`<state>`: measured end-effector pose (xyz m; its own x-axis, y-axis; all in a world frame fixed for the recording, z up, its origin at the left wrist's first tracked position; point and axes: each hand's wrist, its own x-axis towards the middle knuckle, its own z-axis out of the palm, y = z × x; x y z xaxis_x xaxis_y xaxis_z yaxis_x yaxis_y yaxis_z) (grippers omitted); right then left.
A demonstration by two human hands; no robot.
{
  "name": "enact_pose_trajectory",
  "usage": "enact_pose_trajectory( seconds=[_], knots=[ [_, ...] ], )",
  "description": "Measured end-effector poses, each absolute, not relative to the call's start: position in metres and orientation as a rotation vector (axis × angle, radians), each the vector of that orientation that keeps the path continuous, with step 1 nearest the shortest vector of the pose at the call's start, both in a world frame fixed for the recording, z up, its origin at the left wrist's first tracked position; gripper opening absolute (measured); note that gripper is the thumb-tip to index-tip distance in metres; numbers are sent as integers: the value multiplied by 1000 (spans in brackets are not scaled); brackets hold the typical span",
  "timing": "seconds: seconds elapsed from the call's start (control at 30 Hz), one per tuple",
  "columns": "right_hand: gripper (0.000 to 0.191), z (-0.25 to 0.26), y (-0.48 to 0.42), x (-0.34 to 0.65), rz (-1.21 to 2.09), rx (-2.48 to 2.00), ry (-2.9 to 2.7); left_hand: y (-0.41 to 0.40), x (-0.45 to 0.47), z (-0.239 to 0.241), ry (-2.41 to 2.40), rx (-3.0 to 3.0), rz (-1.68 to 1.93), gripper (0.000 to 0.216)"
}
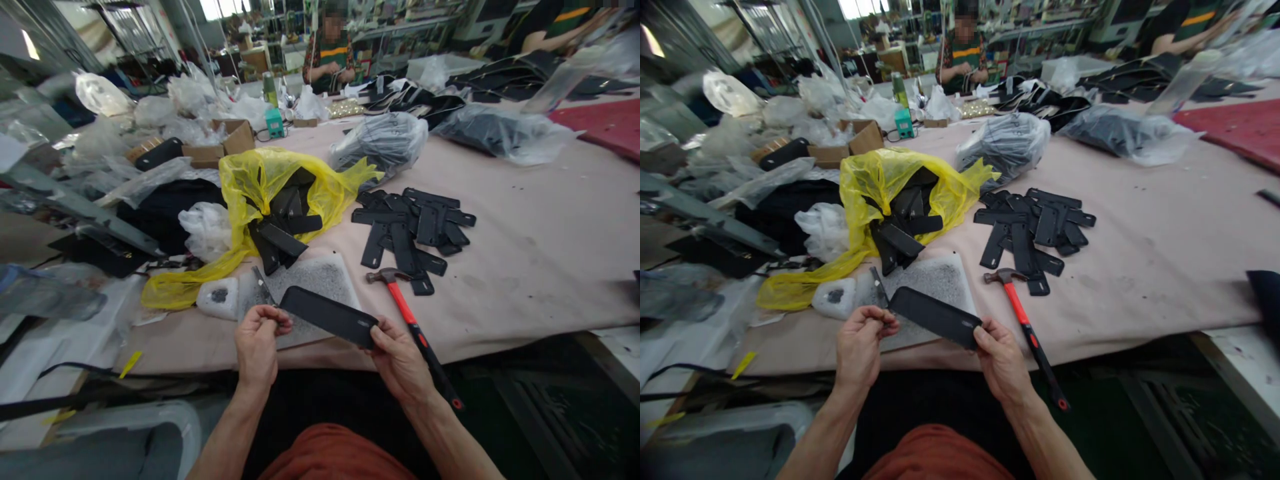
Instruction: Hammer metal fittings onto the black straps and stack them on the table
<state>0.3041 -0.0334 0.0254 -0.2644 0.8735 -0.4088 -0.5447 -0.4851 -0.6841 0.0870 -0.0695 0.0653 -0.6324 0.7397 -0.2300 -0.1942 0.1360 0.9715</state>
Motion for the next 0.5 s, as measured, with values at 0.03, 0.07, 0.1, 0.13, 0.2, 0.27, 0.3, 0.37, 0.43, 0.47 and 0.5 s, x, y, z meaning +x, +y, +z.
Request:
enact_pose_trajectory(
  seconds=[0.03, 0.07, 0.1, 0.13, 0.2, 0.27, 0.3, 0.37, 0.43, 0.47, 0.5],
  knots=[
    [25, 25, -33, 309, 1892, -971, -510, -69, 86, 63, 1664, 481, 1567, 10],
    [26, 25, -32, 314, 1893, -978, -509, -68, 86, 62, 1657, 450, 1529, 11],
    [26, 24, -32, 318, 1892, -987, -512, -67, 85, 61, 1646, 433, 1493, 14],
    [27, 24, -33, 321, 1891, -996, -519, -67, 85, 61, 1635, 424, 1467, 17],
    [28, 22, -35, 326, 1894, -1012, -536, -65, 87, 62, 1613, 427, 1445, 23],
    [27, 21, -39, 329, 1902, -1025, -565, -63, 90, 64, 1613, 469, 1431, 28],
    [26, 21, -41, 330, 1913, -1034, -592, -62, 91, 64, 1629, 501, 1418, 30],
    [24, 22, -41, 336, 1955, -1051, -691, -61, 92, 64, 1673, 570, 1362, 32],
    [25, 26, -36, 345, 2020, -1046, -883, -61, 93, 64, 1684, 618, 1295, 32],
    [28, 29, -31, 349, 2047, -1031, -991, -61, 94, 64, 1661, 620, 1269, 31],
    [34, 32, -25, 353, 2065, -1012, -1085, -62, 95, 65, 1624, 606, 1251, 31]
  ],
)
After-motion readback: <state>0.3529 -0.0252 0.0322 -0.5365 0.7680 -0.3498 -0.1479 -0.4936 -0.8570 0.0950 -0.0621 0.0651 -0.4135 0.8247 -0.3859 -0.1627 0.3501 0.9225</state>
